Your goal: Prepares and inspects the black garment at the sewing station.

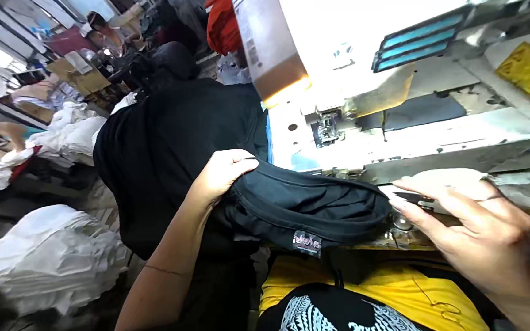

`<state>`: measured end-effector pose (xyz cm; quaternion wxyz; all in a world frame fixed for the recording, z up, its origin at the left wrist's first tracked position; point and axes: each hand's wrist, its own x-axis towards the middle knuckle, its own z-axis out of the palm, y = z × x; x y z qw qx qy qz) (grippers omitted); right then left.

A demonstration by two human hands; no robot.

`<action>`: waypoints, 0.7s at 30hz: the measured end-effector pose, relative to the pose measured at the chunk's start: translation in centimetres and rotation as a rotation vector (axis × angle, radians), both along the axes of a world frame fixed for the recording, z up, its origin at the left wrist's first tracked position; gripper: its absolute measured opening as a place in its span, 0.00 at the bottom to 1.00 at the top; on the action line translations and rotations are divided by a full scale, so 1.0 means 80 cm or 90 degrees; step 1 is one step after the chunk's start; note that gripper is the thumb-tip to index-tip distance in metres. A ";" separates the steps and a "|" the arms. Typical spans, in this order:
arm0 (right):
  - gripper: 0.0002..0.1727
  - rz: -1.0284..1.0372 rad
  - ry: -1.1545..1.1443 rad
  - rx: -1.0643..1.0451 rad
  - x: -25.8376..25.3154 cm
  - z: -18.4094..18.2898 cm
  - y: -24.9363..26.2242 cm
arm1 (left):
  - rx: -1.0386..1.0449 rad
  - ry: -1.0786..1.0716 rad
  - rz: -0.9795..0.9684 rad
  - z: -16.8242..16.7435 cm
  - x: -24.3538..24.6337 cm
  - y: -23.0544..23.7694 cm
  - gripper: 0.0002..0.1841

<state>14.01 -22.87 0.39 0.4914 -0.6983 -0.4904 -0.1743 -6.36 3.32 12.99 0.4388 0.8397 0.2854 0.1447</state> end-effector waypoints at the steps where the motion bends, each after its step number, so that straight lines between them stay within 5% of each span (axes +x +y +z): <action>1: 0.15 0.066 0.011 0.070 -0.013 0.018 0.019 | 0.022 -0.004 -0.029 0.005 0.000 -0.005 0.09; 3: 0.16 0.228 0.032 0.120 -0.032 0.053 0.063 | 0.085 -0.021 -0.096 0.019 -0.001 -0.022 0.09; 6: 0.17 0.452 0.217 -0.027 -0.045 0.082 0.116 | 0.264 -0.018 -0.126 0.045 -0.010 -0.057 0.04; 8: 0.04 0.505 0.330 -0.138 -0.043 0.089 0.130 | 0.504 0.047 -0.083 0.053 -0.027 -0.066 0.05; 10: 0.06 0.469 0.332 -0.179 -0.035 0.088 0.126 | 0.615 0.096 -0.057 0.044 -0.057 -0.041 0.09; 12: 0.07 0.429 0.365 -0.182 -0.025 0.084 0.122 | 0.538 0.081 -0.041 0.048 -0.089 -0.020 0.13; 16: 0.08 0.469 0.499 -0.143 -0.018 0.074 0.114 | 0.089 -0.058 0.009 0.086 -0.091 -0.037 0.17; 21: 0.07 0.457 0.520 -0.116 -0.014 0.061 0.105 | 0.093 -0.135 -0.097 0.032 -0.064 0.054 0.14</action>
